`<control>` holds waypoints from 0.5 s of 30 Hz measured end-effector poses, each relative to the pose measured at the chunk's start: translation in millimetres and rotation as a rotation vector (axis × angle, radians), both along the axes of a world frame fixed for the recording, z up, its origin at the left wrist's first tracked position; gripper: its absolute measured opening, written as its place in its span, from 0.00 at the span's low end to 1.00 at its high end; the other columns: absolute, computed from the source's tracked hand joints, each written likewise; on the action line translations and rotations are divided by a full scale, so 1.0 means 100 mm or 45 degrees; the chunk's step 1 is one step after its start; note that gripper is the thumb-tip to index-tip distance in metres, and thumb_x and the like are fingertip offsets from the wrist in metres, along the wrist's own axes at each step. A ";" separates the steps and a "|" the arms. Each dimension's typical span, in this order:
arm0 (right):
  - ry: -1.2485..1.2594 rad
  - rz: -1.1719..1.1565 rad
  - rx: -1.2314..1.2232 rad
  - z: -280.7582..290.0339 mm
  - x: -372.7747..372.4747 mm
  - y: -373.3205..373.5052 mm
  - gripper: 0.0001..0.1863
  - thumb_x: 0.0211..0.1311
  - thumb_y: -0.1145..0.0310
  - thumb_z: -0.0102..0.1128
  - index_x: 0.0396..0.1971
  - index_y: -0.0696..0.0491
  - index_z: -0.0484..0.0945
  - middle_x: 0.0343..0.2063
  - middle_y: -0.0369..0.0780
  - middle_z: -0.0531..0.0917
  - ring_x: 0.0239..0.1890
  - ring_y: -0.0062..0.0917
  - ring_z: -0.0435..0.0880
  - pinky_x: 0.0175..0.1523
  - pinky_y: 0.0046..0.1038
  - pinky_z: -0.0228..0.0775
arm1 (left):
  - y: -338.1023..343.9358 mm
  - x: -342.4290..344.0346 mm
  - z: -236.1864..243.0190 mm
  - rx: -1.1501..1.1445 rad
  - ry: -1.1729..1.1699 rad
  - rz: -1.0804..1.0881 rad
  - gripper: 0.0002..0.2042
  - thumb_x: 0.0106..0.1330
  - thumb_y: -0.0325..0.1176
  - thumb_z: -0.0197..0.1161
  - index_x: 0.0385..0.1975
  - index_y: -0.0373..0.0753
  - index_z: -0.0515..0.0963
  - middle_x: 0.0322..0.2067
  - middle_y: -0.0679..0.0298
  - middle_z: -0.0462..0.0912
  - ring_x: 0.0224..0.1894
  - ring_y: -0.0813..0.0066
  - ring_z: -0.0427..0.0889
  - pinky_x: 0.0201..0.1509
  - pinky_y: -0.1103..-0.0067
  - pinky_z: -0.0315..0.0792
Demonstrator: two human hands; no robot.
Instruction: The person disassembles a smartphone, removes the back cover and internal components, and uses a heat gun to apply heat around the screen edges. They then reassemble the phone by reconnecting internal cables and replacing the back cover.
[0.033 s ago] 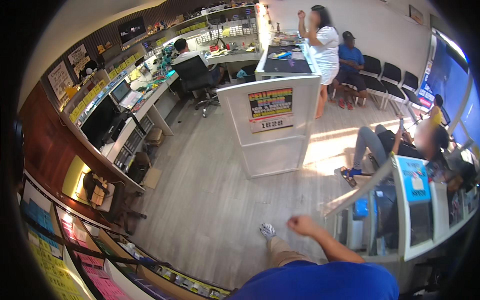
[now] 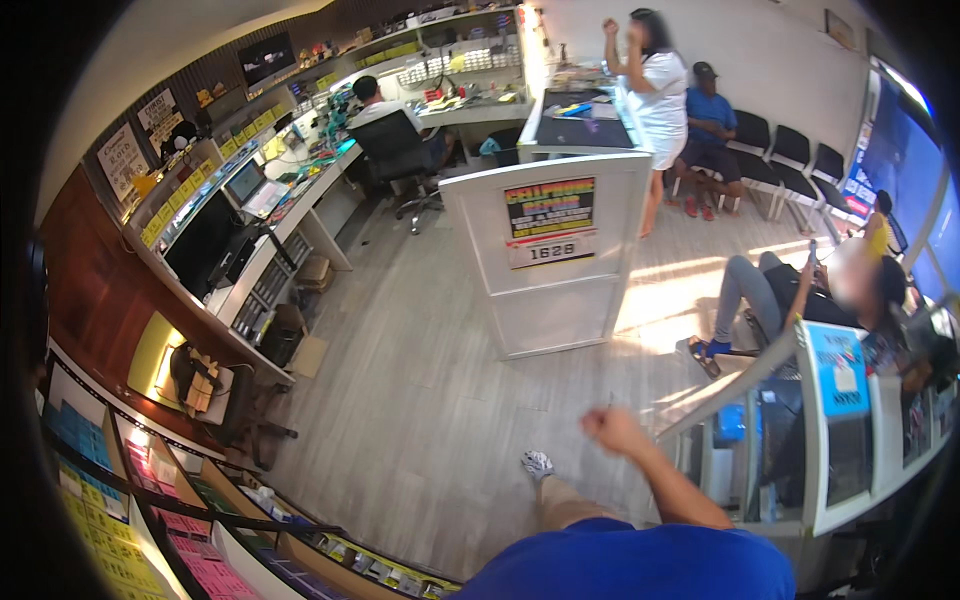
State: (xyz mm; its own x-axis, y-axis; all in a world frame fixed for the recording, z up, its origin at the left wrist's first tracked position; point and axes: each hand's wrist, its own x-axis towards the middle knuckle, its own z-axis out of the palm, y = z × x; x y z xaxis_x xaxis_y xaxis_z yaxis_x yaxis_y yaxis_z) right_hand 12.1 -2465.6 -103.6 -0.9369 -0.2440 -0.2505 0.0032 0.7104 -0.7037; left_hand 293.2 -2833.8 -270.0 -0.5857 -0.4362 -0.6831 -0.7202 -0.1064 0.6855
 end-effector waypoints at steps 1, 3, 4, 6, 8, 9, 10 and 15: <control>0.095 -0.191 -0.063 0.45 -0.53 -0.11 0.20 0.74 0.51 0.63 0.45 0.53 0.89 0.35 0.47 0.91 0.37 0.34 0.91 0.44 0.38 0.80 | -0.17 -0.31 0.30 -0.076 0.043 0.010 0.23 0.80 0.53 0.53 0.57 0.40 0.81 0.57 0.61 0.83 0.58 0.66 0.79 0.66 0.62 0.70; 0.513 -0.375 -0.576 1.56 -1.50 -0.26 0.18 0.75 0.56 0.65 0.44 0.58 0.88 0.33 0.39 0.91 0.38 0.22 0.86 0.48 0.30 0.77 | -0.63 -0.97 1.16 -0.328 0.172 0.054 0.23 0.81 0.52 0.52 0.57 0.39 0.81 0.56 0.61 0.83 0.58 0.66 0.79 0.67 0.62 0.69; 0.720 -0.325 -0.914 2.15 -1.84 -0.33 0.17 0.75 0.60 0.65 0.48 0.59 0.86 0.39 0.39 0.89 0.42 0.23 0.85 0.52 0.29 0.75 | -0.92 -1.33 1.71 -0.502 0.250 0.121 0.23 0.81 0.52 0.52 0.57 0.38 0.81 0.56 0.61 0.83 0.58 0.66 0.79 0.67 0.62 0.68; 1.468 0.058 -0.907 3.24 -2.07 -0.49 0.23 0.70 0.58 0.61 0.54 0.62 0.81 0.45 0.46 0.83 0.47 0.30 0.82 0.58 0.34 0.71 | -1.49 -2.02 2.99 -0.876 0.643 0.350 0.24 0.82 0.52 0.51 0.57 0.37 0.81 0.56 0.60 0.83 0.57 0.66 0.78 0.68 0.62 0.68; 1.941 0.473 -1.043 3.89 -2.18 -0.99 0.23 0.70 0.58 0.61 0.54 0.62 0.81 0.45 0.46 0.83 0.47 0.30 0.82 0.58 0.33 0.72 | -1.81 -2.58 4.25 -1.255 1.466 0.366 0.23 0.82 0.46 0.48 0.50 0.29 0.79 0.53 0.54 0.82 0.52 0.66 0.78 0.63 0.67 0.70; 2.073 0.818 -0.936 4.08 -2.24 -1.30 0.23 0.70 0.58 0.61 0.54 0.62 0.81 0.45 0.46 0.83 0.47 0.30 0.82 0.58 0.33 0.72 | -1.93 -2.73 4.85 -1.527 1.731 0.033 0.23 0.82 0.46 0.48 0.50 0.29 0.79 0.53 0.54 0.82 0.52 0.66 0.78 0.64 0.66 0.70; 2.135 1.080 -0.864 4.20 -2.34 -1.62 0.23 0.71 0.58 0.60 0.54 0.62 0.81 0.45 0.46 0.84 0.47 0.30 0.82 0.58 0.33 0.72 | -1.98 -2.89 5.35 -1.844 1.899 -0.099 0.23 0.82 0.46 0.48 0.51 0.29 0.79 0.53 0.54 0.82 0.53 0.66 0.78 0.64 0.66 0.70; 2.062 1.507 -0.666 4.21 -3.22 -2.89 0.23 0.72 0.58 0.60 0.55 0.61 0.81 0.46 0.45 0.84 0.48 0.30 0.83 0.59 0.33 0.72 | -2.50 -4.19 6.31 -2.262 2.039 -0.736 0.23 0.81 0.46 0.48 0.52 0.29 0.78 0.53 0.53 0.81 0.54 0.64 0.77 0.65 0.64 0.69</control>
